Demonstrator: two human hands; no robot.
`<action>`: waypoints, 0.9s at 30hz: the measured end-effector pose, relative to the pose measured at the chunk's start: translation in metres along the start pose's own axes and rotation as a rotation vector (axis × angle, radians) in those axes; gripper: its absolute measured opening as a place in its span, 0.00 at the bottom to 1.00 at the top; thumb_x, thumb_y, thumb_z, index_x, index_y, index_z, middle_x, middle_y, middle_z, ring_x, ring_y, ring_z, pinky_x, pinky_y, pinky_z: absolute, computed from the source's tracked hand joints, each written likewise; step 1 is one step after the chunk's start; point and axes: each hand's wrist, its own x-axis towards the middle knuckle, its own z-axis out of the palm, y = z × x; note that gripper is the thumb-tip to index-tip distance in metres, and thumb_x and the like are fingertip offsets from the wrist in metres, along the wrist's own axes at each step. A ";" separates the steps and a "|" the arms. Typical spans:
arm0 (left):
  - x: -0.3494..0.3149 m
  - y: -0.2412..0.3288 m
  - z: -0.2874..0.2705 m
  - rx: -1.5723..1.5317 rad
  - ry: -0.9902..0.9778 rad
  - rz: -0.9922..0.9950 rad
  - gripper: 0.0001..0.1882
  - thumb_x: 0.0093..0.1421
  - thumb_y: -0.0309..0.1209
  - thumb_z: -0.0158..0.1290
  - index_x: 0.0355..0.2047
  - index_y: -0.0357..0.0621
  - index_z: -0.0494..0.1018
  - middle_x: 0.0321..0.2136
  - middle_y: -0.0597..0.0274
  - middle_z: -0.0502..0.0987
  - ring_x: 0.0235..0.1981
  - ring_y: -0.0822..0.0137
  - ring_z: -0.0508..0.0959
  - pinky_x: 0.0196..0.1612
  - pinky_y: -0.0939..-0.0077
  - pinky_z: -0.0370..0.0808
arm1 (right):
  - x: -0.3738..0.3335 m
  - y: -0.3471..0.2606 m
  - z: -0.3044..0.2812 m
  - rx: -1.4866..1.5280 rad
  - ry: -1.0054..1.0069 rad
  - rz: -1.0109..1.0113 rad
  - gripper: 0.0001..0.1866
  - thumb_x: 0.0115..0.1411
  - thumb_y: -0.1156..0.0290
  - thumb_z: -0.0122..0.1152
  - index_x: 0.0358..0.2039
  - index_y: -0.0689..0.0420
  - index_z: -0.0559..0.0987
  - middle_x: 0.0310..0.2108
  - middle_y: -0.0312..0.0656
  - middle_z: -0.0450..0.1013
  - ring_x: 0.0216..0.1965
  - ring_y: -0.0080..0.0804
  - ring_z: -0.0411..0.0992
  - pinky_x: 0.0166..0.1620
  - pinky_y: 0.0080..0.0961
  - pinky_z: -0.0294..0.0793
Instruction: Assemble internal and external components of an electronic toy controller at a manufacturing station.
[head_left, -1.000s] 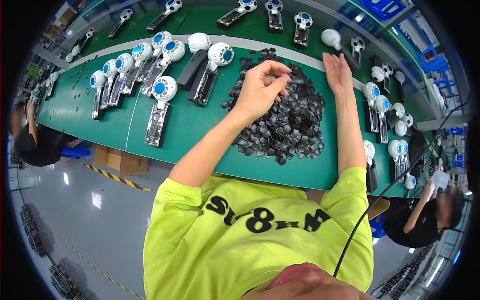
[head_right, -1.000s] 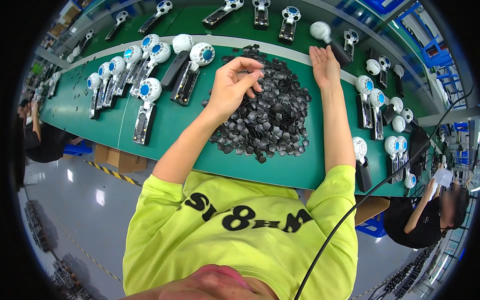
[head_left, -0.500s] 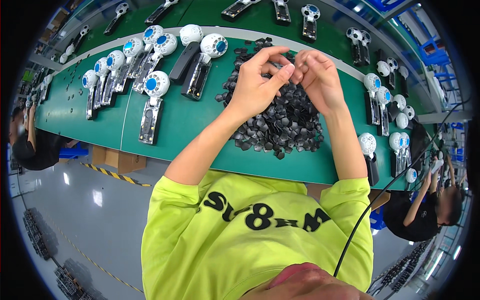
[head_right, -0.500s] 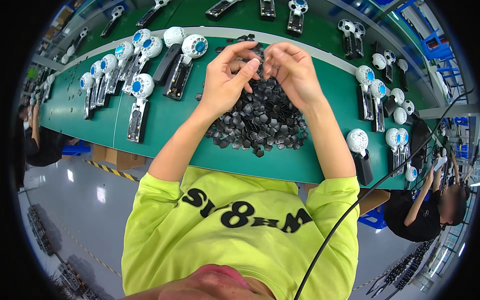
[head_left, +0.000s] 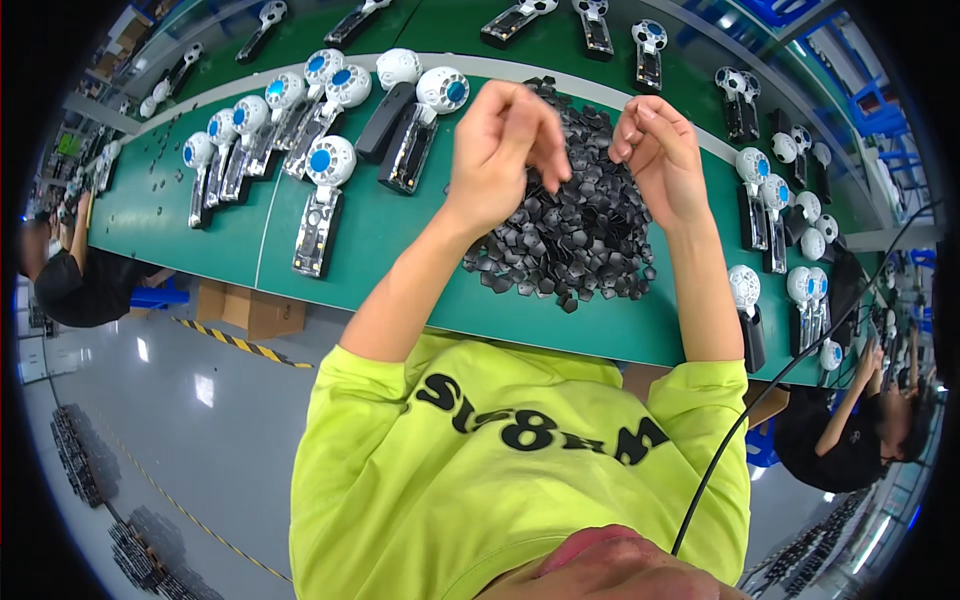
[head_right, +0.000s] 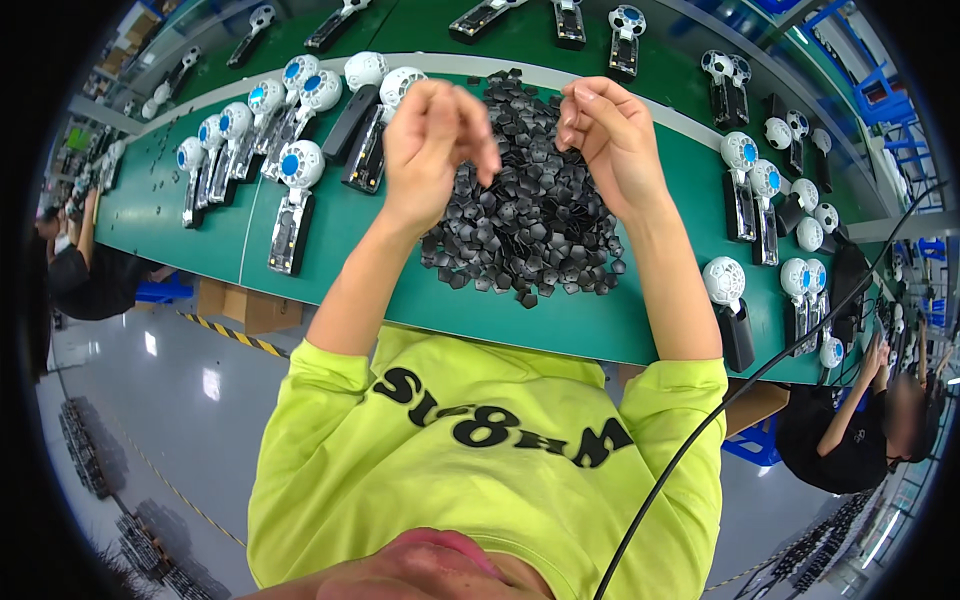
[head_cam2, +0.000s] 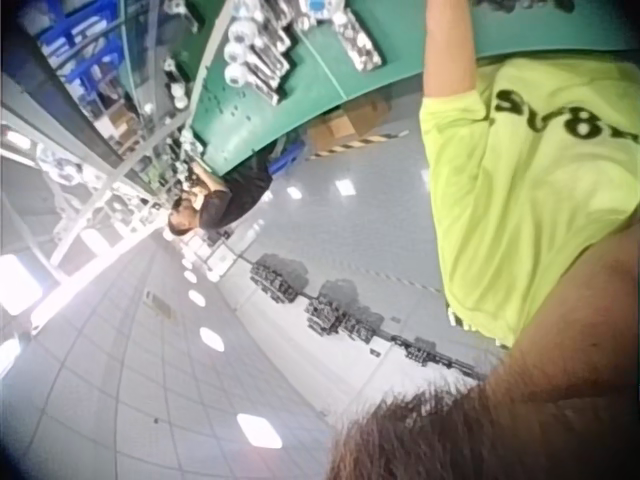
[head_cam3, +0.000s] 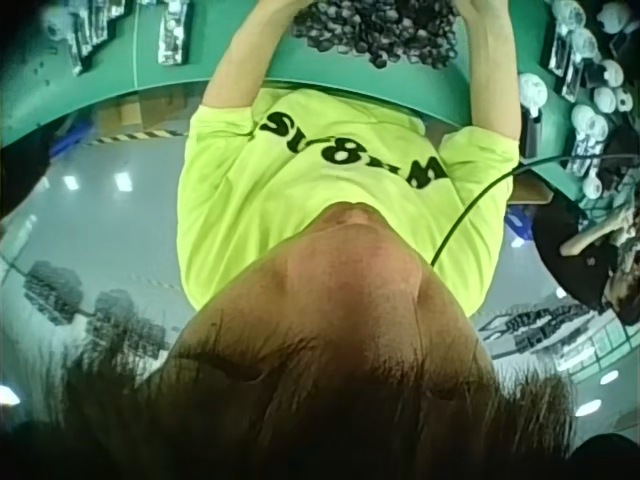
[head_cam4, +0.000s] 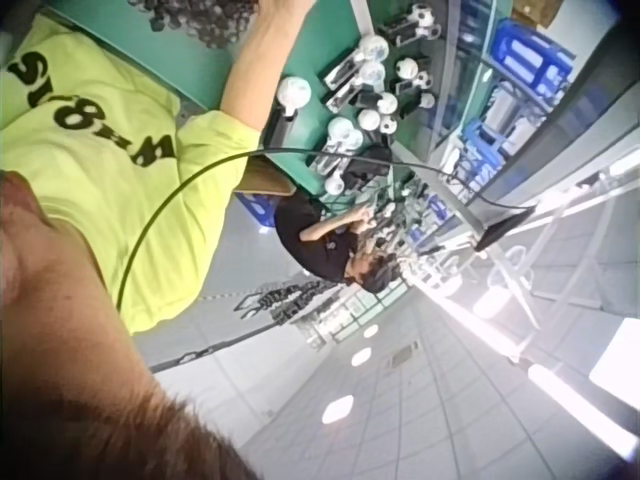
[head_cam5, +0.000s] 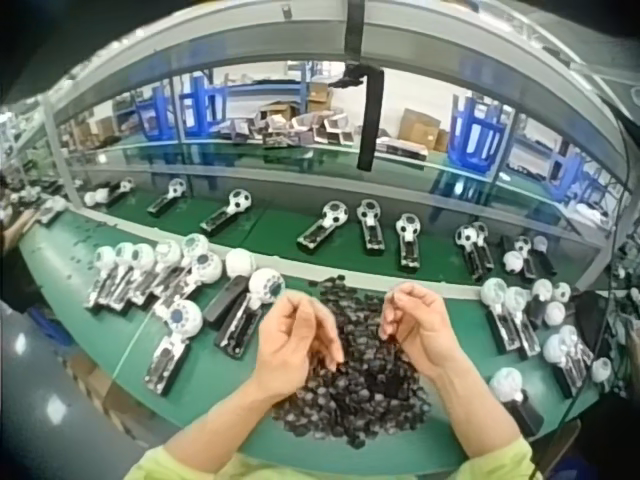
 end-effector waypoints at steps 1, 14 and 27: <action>-0.004 0.009 -0.003 -0.076 -0.013 -0.020 0.08 0.70 0.30 0.47 0.35 0.39 0.65 0.21 0.58 0.74 0.16 0.71 0.74 0.18 0.82 0.71 | -0.001 -0.002 -0.001 0.011 0.014 -0.004 0.06 0.65 0.71 0.55 0.37 0.60 0.76 0.26 0.39 0.71 0.26 0.26 0.67 0.33 0.22 0.69; -0.180 0.162 -0.173 1.231 0.800 0.371 0.13 0.66 0.24 0.50 0.22 0.41 0.69 0.19 0.60 0.77 0.17 0.72 0.69 0.23 0.81 0.68 | -0.179 -0.018 -0.072 -0.575 0.507 -0.275 0.06 0.65 0.74 0.53 0.39 0.62 0.77 0.28 0.41 0.72 0.29 0.26 0.70 0.37 0.21 0.70; -0.234 0.168 -0.242 1.333 1.092 0.007 0.07 0.64 0.31 0.57 0.38 0.40 0.78 0.28 0.64 0.80 0.28 0.75 0.75 0.31 0.86 0.71 | -0.227 -0.003 -0.056 -0.270 0.644 -0.097 0.27 0.59 0.71 0.59 0.59 0.63 0.67 0.25 0.43 0.75 0.18 0.23 0.67 0.21 0.15 0.68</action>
